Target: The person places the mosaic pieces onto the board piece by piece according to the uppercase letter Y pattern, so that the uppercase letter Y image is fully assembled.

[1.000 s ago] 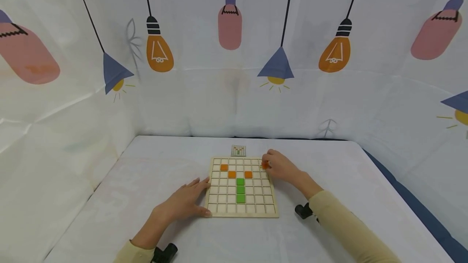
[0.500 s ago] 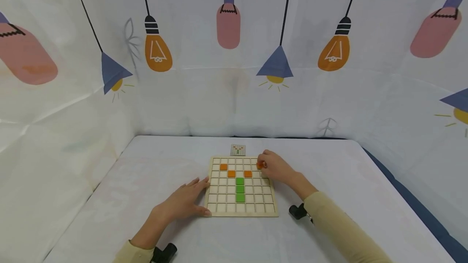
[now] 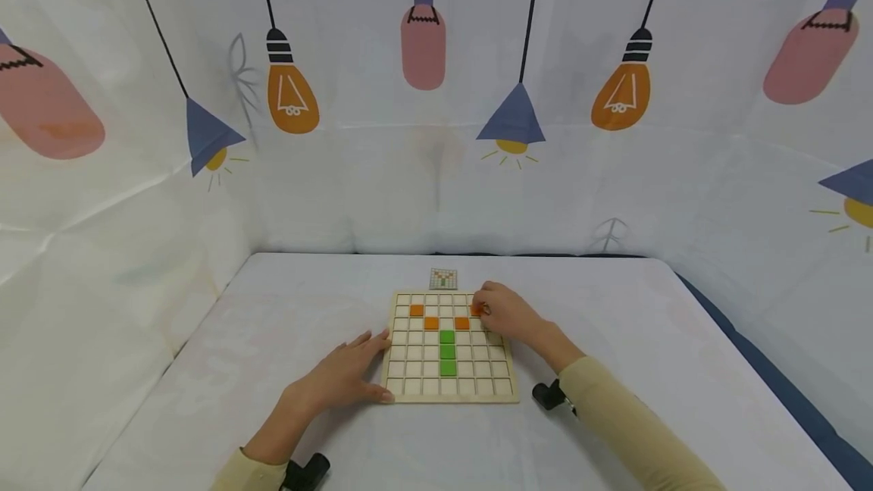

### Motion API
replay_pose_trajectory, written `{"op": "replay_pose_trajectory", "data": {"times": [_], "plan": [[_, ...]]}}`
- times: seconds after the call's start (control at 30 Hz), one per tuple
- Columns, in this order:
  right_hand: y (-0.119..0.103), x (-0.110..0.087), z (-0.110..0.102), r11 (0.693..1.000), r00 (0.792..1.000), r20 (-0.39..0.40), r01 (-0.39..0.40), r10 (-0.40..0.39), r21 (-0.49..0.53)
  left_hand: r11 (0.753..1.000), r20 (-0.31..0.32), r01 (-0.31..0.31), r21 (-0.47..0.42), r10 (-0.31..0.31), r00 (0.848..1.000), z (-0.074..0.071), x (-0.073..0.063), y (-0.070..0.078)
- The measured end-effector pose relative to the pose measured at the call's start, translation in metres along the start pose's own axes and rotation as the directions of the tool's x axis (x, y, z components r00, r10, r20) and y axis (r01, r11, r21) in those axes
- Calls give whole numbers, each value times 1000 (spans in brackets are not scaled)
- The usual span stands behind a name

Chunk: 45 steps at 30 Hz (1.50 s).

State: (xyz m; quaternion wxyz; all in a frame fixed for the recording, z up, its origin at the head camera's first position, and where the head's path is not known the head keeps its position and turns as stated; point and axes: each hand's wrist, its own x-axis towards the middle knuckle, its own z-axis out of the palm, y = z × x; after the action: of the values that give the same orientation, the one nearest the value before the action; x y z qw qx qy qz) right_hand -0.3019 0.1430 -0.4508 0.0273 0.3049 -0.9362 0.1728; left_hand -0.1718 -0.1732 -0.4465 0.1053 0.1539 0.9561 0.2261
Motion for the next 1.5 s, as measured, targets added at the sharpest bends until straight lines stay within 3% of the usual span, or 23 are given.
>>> {"op": "replay_pose_trajectory", "data": {"times": [0.13,0.67,1.07,1.5], "plan": [[-1,1,0,999,1000,-5,27,-27,-18,1000,-7,4,-5,-4,1000,0,0,1],[-8,1,1,998,1000,13,16,-15,-60,1000,0,-1,-27,1,1000,-1,-1,2],[-16,-3,1,980,998,10,57,-56,-192,1000,-4,4,-28,-4,1000,-2,-2,2],[-20,-8,-5,983,998,17,56,-54,-175,1000,-4,-15,-20,15,1000,-2,-1,0]]}}
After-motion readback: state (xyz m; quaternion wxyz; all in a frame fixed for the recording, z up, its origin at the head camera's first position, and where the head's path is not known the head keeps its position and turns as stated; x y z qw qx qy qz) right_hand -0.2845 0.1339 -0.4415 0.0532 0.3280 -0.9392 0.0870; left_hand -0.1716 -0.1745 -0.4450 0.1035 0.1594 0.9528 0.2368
